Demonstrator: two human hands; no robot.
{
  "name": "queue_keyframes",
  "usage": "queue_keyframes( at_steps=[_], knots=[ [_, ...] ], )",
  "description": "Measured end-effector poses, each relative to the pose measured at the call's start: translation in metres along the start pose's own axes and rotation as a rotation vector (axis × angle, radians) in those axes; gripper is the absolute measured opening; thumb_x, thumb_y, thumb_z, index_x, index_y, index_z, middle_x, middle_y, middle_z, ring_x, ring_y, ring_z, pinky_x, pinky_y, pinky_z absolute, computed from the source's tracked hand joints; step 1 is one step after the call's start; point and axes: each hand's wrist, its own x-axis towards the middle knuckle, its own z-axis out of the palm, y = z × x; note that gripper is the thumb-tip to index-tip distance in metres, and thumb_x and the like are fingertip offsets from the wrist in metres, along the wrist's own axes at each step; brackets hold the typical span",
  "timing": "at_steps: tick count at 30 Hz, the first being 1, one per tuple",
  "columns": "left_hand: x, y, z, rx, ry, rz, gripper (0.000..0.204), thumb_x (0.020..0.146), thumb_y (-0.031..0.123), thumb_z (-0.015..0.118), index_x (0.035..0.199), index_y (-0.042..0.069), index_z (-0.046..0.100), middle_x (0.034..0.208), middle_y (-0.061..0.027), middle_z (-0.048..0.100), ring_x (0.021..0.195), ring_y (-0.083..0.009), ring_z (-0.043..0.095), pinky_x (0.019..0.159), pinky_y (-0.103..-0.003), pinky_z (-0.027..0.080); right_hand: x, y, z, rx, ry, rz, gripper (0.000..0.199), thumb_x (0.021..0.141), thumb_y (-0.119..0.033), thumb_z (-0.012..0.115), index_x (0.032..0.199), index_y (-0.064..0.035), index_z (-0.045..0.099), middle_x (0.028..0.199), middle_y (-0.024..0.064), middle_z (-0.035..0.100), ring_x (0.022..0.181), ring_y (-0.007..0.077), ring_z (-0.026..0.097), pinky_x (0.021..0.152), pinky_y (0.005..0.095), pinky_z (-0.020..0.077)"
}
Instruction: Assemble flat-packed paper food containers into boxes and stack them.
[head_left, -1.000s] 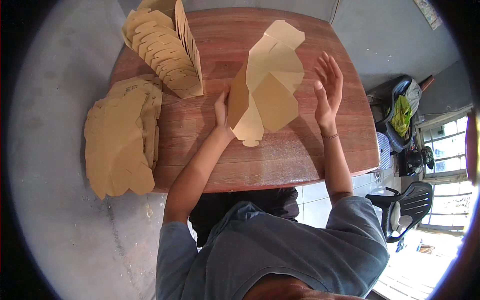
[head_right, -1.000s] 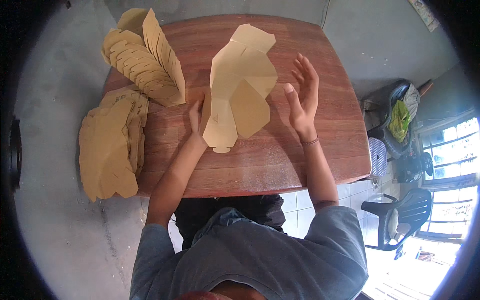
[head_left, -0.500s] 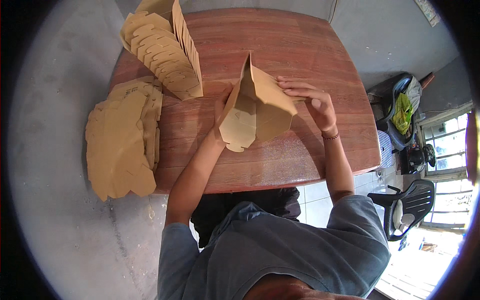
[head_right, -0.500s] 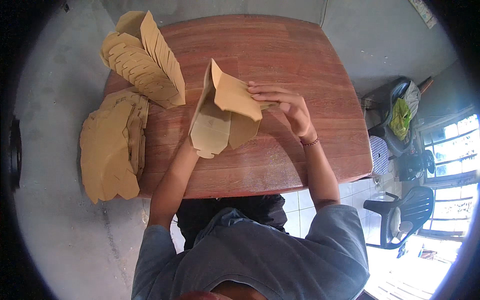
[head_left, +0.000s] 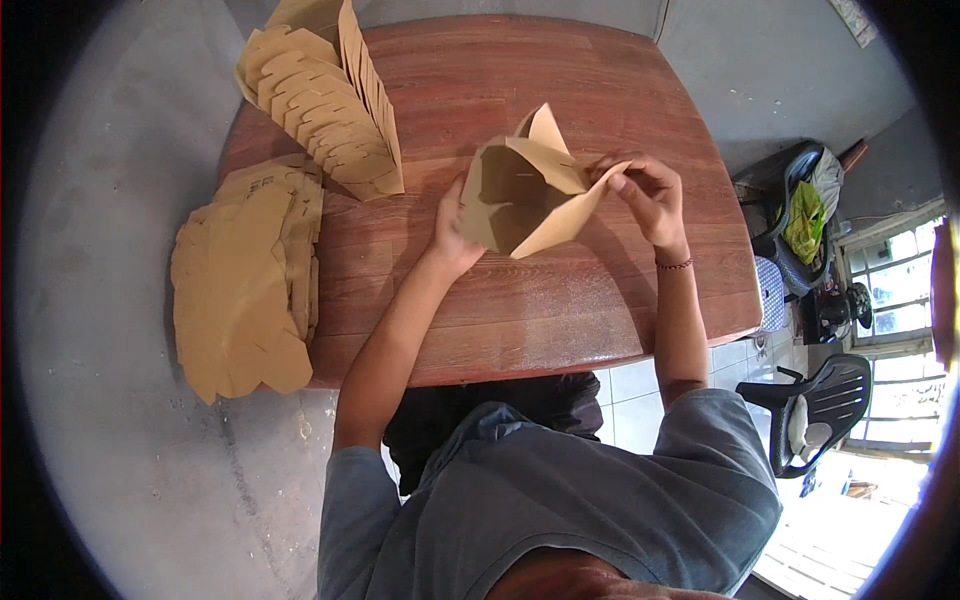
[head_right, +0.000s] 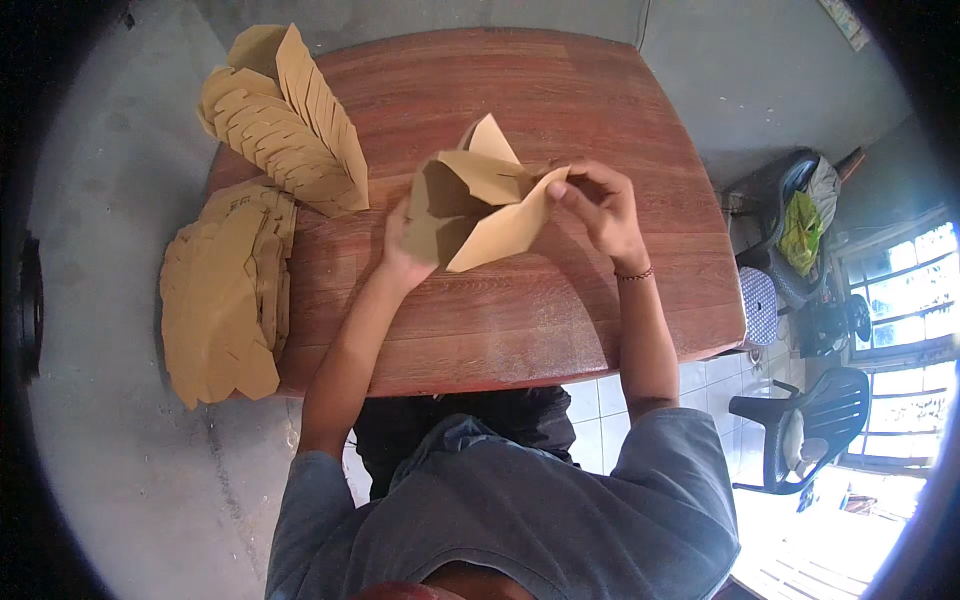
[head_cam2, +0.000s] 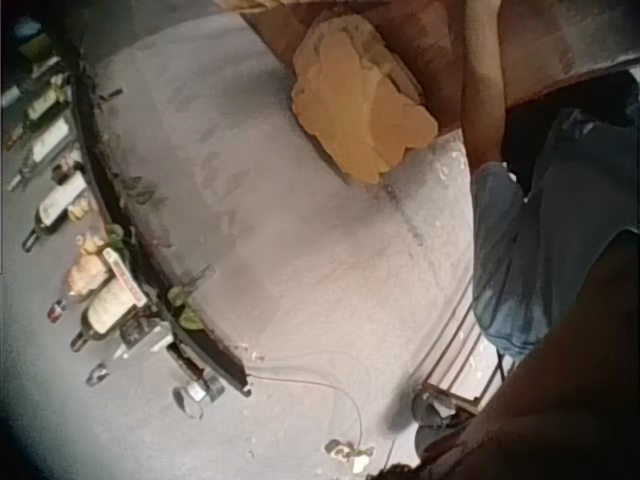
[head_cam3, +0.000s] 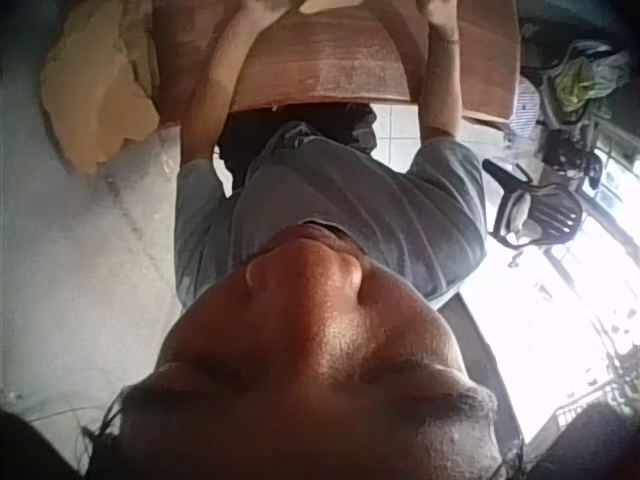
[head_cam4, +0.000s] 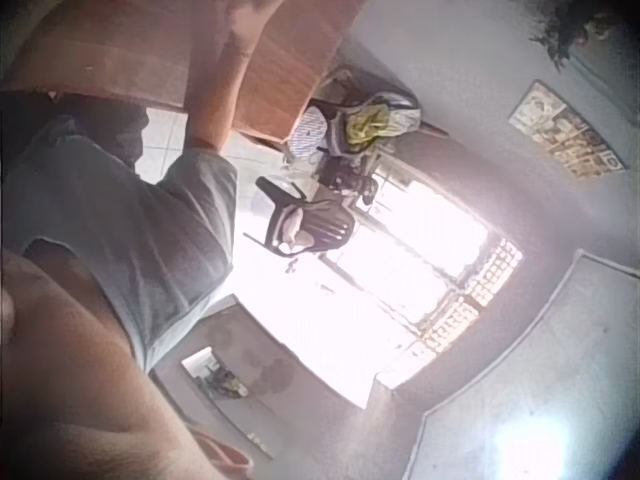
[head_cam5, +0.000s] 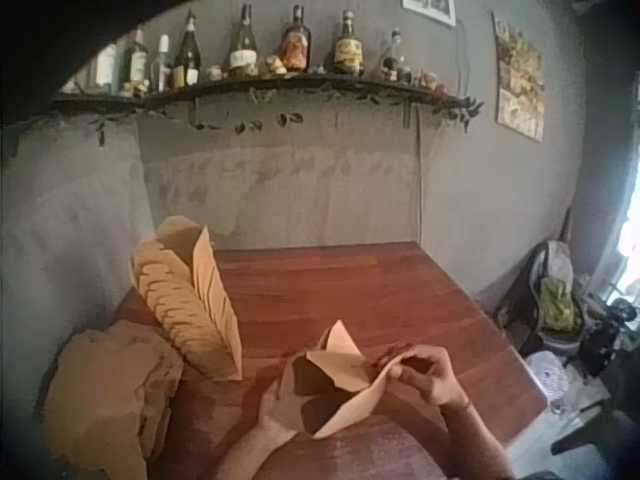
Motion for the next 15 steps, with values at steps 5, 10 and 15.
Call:
queue_keyframes(
  at_steps=[5, 10, 15],
  knots=[
    [-0.006, 0.008, 0.022, 0.482, 0.146, 0.164, 0.064, 0.106, 0.057, 0.043, 0.139, 0.003, 0.053, 0.134, -0.0134, 0.059, 0.125, -0.0253, 0.059, 0.103, -0.042, 0.053, 0.003, -0.012, -0.005, -0.189, 0.163, 0.011, 0.019, 0.099, -0.003, 0.066, 0.116, 0.0040, 0.071, 0.115, 0.0092, 0.073, 0.099, 0.0133, 0.067, 0.086, 0.0294, 0.0547],
    [-0.012, 0.010, 0.026, 0.971, 0.067, 0.358, 0.072, 0.105, 0.066, 0.037, 0.134, 0.003, 0.058, 0.107, -0.0103, 0.070, 0.087, -0.0184, 0.068, 0.083, -0.033, 0.058, 0.002, -0.012, -0.003, -0.248, 0.143, -0.004, 0.030, 0.097, -0.003, 0.068, 0.127, 0.0023, 0.067, 0.112, 0.0089, 0.073, 0.096, 0.0113, 0.066, 0.083, 0.0282, 0.0545],
    [-0.016, -0.011, 0.039, 0.715, 0.081, -0.048, 0.074, 0.103, 0.066, 0.042, 0.138, 0.001, 0.052, 0.130, -0.0159, 0.063, 0.117, -0.0223, 0.065, 0.096, -0.036, 0.057, 0.001, -0.010, 0.016, -0.072, 0.122, 0.063, 0.037, 0.094, -0.002, 0.072, 0.129, 0.0007, 0.063, 0.102, 0.0080, 0.073, 0.095, 0.0116, 0.067, 0.083, 0.0259, 0.0541]
  ],
)
